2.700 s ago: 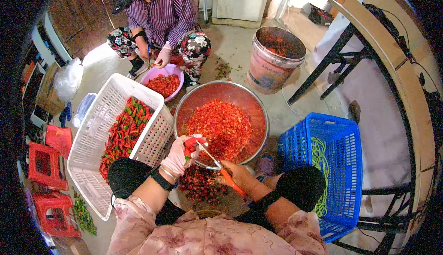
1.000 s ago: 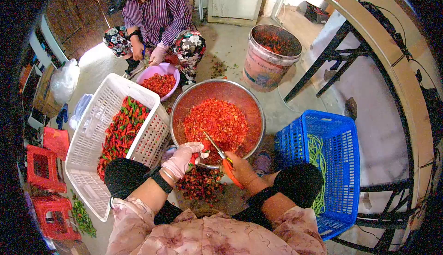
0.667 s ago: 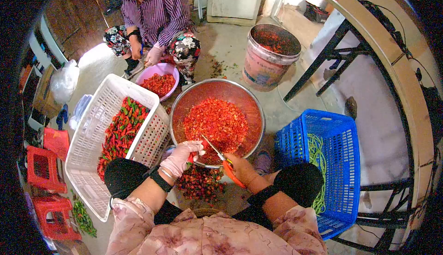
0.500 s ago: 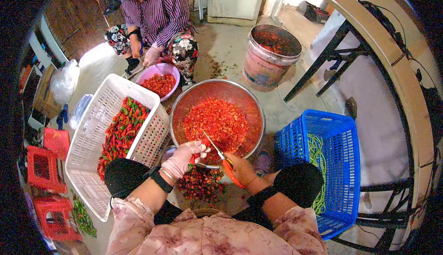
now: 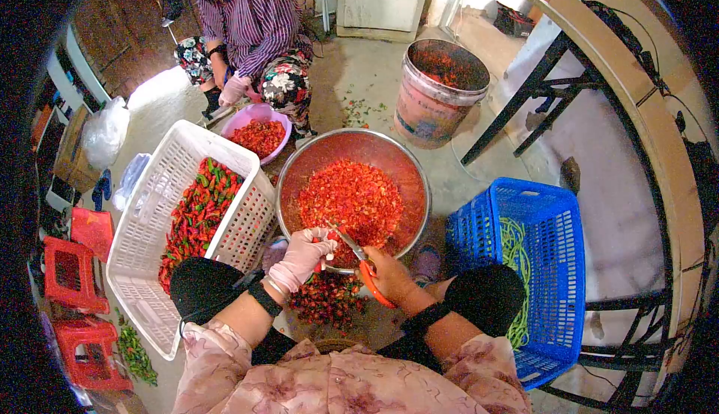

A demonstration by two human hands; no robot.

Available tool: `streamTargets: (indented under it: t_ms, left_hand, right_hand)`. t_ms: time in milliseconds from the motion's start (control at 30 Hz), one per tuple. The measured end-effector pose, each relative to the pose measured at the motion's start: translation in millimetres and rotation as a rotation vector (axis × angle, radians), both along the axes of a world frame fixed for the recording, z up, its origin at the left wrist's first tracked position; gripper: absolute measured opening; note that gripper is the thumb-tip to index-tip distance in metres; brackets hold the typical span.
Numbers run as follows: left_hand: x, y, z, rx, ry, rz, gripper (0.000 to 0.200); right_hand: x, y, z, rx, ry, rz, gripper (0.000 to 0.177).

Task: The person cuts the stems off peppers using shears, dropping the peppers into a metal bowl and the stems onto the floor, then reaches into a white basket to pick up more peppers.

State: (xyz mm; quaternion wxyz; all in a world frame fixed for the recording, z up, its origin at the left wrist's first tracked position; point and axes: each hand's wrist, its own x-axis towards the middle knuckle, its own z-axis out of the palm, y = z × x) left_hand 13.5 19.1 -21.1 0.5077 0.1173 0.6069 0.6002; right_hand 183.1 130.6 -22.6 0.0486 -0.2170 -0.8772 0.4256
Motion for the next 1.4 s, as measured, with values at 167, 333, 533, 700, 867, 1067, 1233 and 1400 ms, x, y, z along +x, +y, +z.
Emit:
streamTargets:
  t_ms: [167, 333, 533, 700, 867, 1067, 1233, 1400]
  left_hand:
    - [-5, 2, -11, 0.026, -0.118, 0.061, 0.013]
    - [-8, 2, -7, 0.034, -0.178, 0.086, 0.008]
    - [-3, 0, 2, 0.066, -0.072, 0.065, 0.004]
    - [-4, 0, -5, 0.046, -0.167, 0.072, 0.004]
    - [-1, -2, 3, 0.084, -0.129, -0.018, 0.011]
    - [0, 0, 6, 0.116, -0.137, 0.021, 0.013]
    - [-4, 1, -3, 0.149, -0.290, 0.066, 0.011]
    - [-4, -1, 3, 0.147, -0.303, 0.049, 0.011]
  right_hand:
    - [2, 1, 7, 0.010, -0.075, -0.017, 0.047]
    - [3, 5, -13, 0.039, 0.092, 0.003, 0.050]
    - [5, 1, -6, 0.027, 0.011, 0.037, 0.052]
    - [4, -1, -3, -0.051, -0.056, -0.062, 0.050]
    - [4, -2, -9, -0.018, 0.013, -0.044, 0.048]
    - [2, -7, -1, 0.010, 0.043, -0.029, 0.045]
    - [0, -9, 0, 0.019, 0.037, -0.018, 0.044]
    - [-1, -9, 0, 0.264, 0.057, -0.044, 0.040]
